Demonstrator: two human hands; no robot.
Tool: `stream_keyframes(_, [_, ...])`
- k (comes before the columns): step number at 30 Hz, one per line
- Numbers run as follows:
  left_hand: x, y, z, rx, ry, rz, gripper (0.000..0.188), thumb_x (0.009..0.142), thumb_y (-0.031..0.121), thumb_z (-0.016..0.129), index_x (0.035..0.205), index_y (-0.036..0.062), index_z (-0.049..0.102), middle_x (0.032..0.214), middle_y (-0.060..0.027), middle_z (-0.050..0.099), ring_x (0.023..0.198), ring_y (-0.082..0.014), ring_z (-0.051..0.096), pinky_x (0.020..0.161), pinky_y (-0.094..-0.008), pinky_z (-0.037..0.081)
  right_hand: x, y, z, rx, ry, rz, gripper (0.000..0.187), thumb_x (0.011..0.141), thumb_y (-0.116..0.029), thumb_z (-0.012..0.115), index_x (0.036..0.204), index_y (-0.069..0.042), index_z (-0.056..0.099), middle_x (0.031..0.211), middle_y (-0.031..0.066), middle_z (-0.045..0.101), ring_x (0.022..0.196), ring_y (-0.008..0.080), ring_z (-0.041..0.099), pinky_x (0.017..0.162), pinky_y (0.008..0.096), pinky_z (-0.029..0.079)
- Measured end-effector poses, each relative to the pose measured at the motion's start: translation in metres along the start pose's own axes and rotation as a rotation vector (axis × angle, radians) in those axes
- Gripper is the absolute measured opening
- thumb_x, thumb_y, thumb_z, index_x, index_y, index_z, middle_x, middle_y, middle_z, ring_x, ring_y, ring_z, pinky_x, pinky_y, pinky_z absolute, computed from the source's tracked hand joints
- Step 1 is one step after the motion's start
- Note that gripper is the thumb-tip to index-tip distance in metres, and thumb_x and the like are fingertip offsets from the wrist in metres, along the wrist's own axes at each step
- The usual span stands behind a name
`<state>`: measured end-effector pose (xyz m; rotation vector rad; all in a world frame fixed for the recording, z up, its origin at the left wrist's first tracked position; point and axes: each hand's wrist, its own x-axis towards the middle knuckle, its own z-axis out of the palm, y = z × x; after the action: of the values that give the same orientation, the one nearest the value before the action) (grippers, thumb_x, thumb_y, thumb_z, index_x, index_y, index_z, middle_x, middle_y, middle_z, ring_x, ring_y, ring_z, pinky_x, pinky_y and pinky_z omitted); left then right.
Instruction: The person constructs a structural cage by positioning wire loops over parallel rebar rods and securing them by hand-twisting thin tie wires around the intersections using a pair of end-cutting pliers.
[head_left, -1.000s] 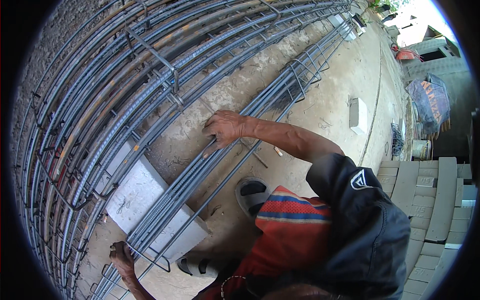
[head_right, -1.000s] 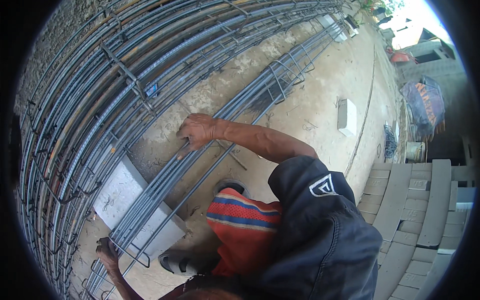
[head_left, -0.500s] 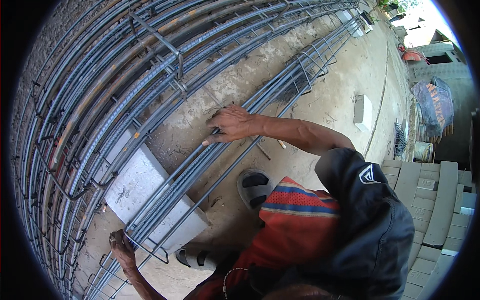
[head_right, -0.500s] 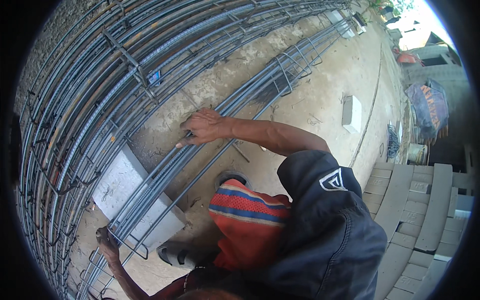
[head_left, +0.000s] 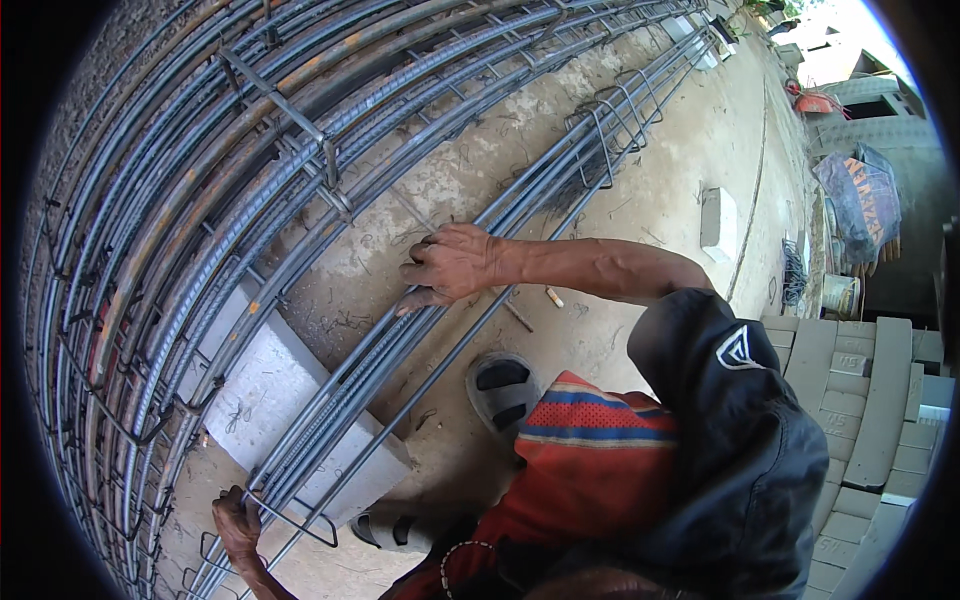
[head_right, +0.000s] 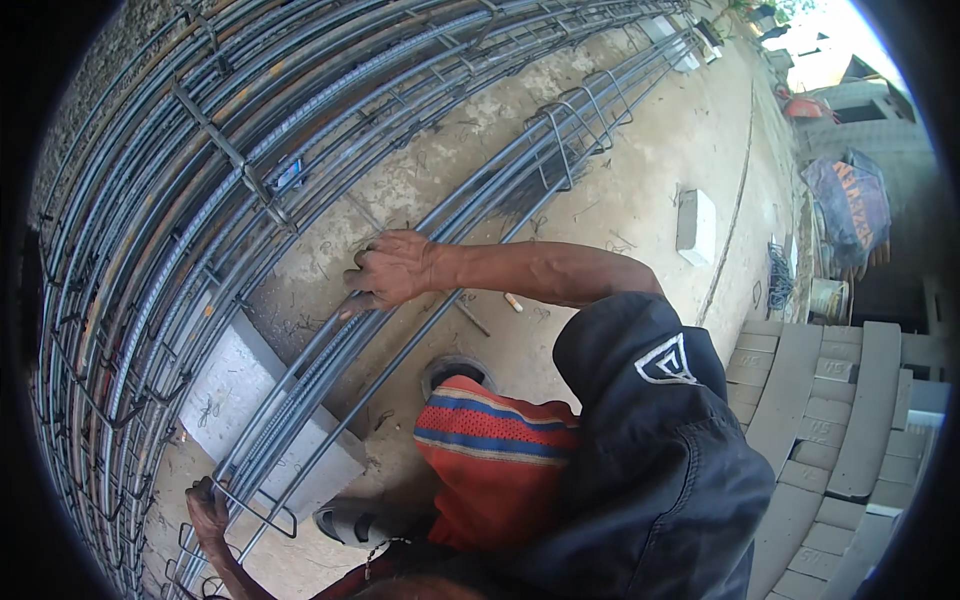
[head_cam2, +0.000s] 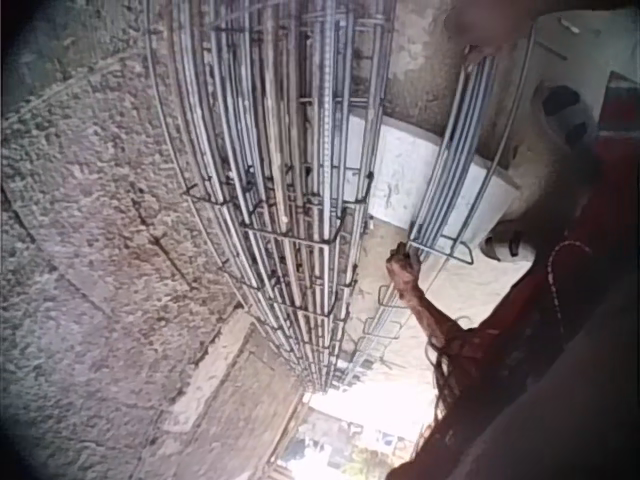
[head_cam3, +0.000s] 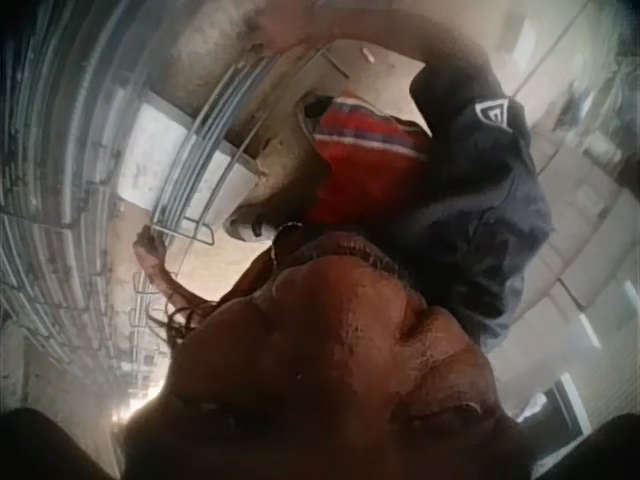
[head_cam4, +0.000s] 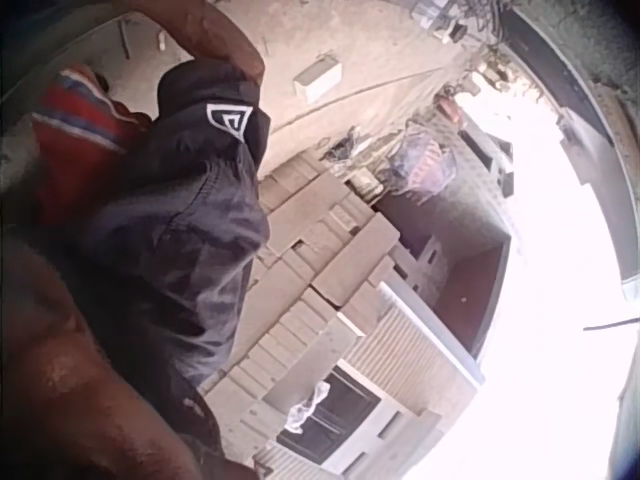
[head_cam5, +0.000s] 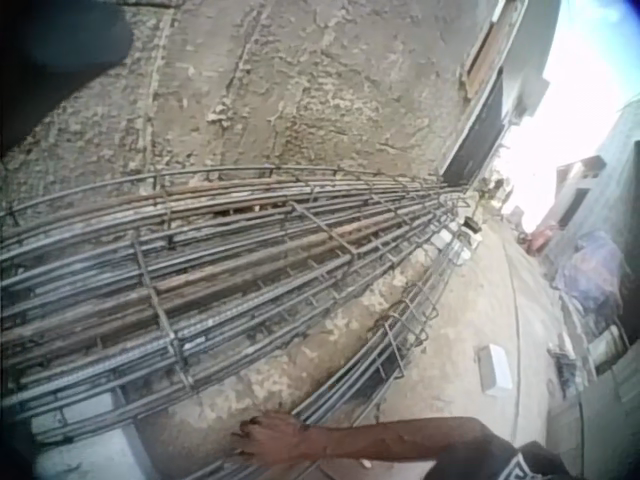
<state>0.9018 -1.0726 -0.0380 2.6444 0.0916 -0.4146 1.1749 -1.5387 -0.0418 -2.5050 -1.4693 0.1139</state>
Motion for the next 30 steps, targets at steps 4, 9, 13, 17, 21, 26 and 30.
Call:
stream_keyframes(4, [-0.010,0.012,-0.020,-0.006,-0.079,-0.018,0.060,0.085,0.047,0.055,0.055,-0.0018,0.039,0.047,-0.0194,0.033,0.047,-0.0366,0.033,0.049,-0.0441,0.026,0.002,0.000,-0.016,0.038,-0.094,-0.073,0.051,0.081,-0.057,0.055,0.065,-0.008,0.056,0.054,0.0084,0.051,0.047,0.0273,0.056,0.043,0.0365,0.045])
stream_keyframes(9, [0.004,-0.007,-0.010,-0.145,-0.234,-0.060,0.056,0.088,0.043,0.051,0.056,-0.0015,0.041,0.048,-0.0210,0.035,0.050,-0.0387,0.038,0.051,-0.0446,0.029,0.007,0.007,0.007,0.096,-0.100,-0.075,0.054,0.081,-0.057,0.055,0.059,-0.007,0.053,0.055,0.0097,0.054,0.047,0.0287,0.057,0.044,0.0365,0.046])
stream_keyframes(13, [-0.013,0.006,0.003,0.152,-0.034,-0.049,0.043,0.092,0.037,0.041,0.076,-0.0010,0.049,0.066,-0.0234,0.050,0.063,-0.0432,0.048,0.055,-0.0494,0.033,0.006,0.010,0.015,0.110,0.002,-0.115,0.050,0.080,-0.055,0.057,0.064,-0.008,0.057,0.056,0.0087,0.054,0.047,0.0279,0.056,0.043,0.0368,0.045])
stream_keyframes(17, [-0.036,0.022,-0.001,0.070,0.030,-0.166,0.039,0.092,0.035,0.040,0.078,0.0018,0.053,0.062,-0.0225,0.053,0.062,-0.0437,0.053,0.054,-0.0483,0.039,0.011,-0.014,0.028,-0.025,0.171,-0.136,0.043,0.074,-0.050,0.064,0.073,-0.007,0.060,0.069,0.0086,0.054,0.064,0.0258,0.058,0.052,0.0330,0.047])
stream_keyframes(21, [0.016,0.031,-0.010,0.003,0.014,0.012,0.034,0.087,0.031,0.054,0.069,0.0018,0.054,0.060,-0.0221,0.052,0.058,-0.0420,0.052,0.055,-0.0463,0.040,-0.003,-0.009,0.004,-0.034,-0.019,0.135,0.046,0.078,-0.050,0.062,0.074,-0.004,0.062,0.063,0.0100,0.058,0.057,0.0335,0.059,0.056,0.0396,0.049])
stream_keyframes(26, [0.003,0.023,-0.016,-0.072,-0.070,-0.031,0.048,0.088,0.045,0.051,0.079,0.0003,0.067,0.067,-0.0192,0.063,0.062,-0.0350,0.062,0.065,-0.0408,0.049,0.018,-0.013,-0.008,0.060,-0.323,0.181,0.043,0.083,-0.044,0.058,0.080,-0.001,0.063,0.069,0.0179,0.060,0.068,0.0364,0.060,0.060,0.0450,0.046])
stream_keyframes(30, [-0.004,0.020,-0.018,0.022,-0.032,-0.041,0.045,0.085,0.046,0.056,0.081,0.0015,0.066,0.066,-0.0166,0.063,0.065,-0.0313,0.063,0.064,-0.0406,0.049,0.019,-0.011,0.004,0.076,-0.292,0.109,0.036,0.083,-0.036,0.061,0.079,0.000,0.061,0.070,0.0185,0.059,0.066,0.0369,0.059,0.060,0.0450,0.046])
